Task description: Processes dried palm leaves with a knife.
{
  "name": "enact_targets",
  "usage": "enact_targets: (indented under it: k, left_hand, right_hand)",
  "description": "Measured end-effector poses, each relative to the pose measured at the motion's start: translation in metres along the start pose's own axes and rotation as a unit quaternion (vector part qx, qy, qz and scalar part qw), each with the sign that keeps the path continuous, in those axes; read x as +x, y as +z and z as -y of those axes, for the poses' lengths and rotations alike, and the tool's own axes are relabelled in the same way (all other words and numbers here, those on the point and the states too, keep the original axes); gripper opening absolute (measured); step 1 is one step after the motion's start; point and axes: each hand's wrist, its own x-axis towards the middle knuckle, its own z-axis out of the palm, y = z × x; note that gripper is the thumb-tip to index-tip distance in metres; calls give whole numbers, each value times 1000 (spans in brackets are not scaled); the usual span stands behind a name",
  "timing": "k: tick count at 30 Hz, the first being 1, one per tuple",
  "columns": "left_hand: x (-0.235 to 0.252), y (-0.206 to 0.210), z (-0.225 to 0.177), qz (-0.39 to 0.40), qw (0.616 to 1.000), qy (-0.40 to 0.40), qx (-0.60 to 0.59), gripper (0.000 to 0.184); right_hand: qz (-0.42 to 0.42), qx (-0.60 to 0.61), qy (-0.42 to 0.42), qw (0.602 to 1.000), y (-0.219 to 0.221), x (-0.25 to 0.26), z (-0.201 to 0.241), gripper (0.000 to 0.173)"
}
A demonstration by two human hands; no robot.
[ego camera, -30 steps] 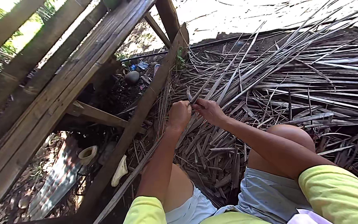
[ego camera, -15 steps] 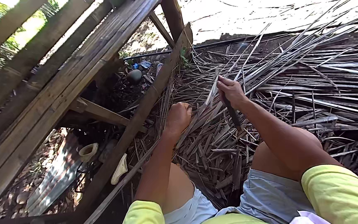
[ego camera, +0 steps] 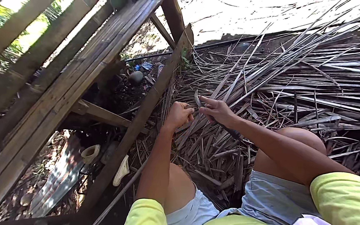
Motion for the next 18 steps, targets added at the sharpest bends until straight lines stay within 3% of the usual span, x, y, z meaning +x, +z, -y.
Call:
enact_targets:
  k: [4, 8, 12, 15, 18]
  left_hand:
    - [-4, -9, 4, 57, 994, 6, -93, 19]
    - [-12, -20, 9, 107, 989, 19, -97, 19]
    - [-16, -25, 13, 72, 995, 23, -63, 19]
    - [-10, -17, 14, -36, 996, 33, 79, 23]
    - [-5, 0, 10, -89, 972, 48, 212, 27]
  right_hand:
    - [-61, 58, 0, 996, -16, 3, 8, 48]
    - [-166, 127, 9, 978, -51, 13, 18, 46]
    - [-278, 152, -3, 948, -87, 20, 26, 46]
    - [-238, 90, 17, 967, -64, 9, 30, 43]
    - [-88, 27, 57, 994, -23, -4, 20, 47]
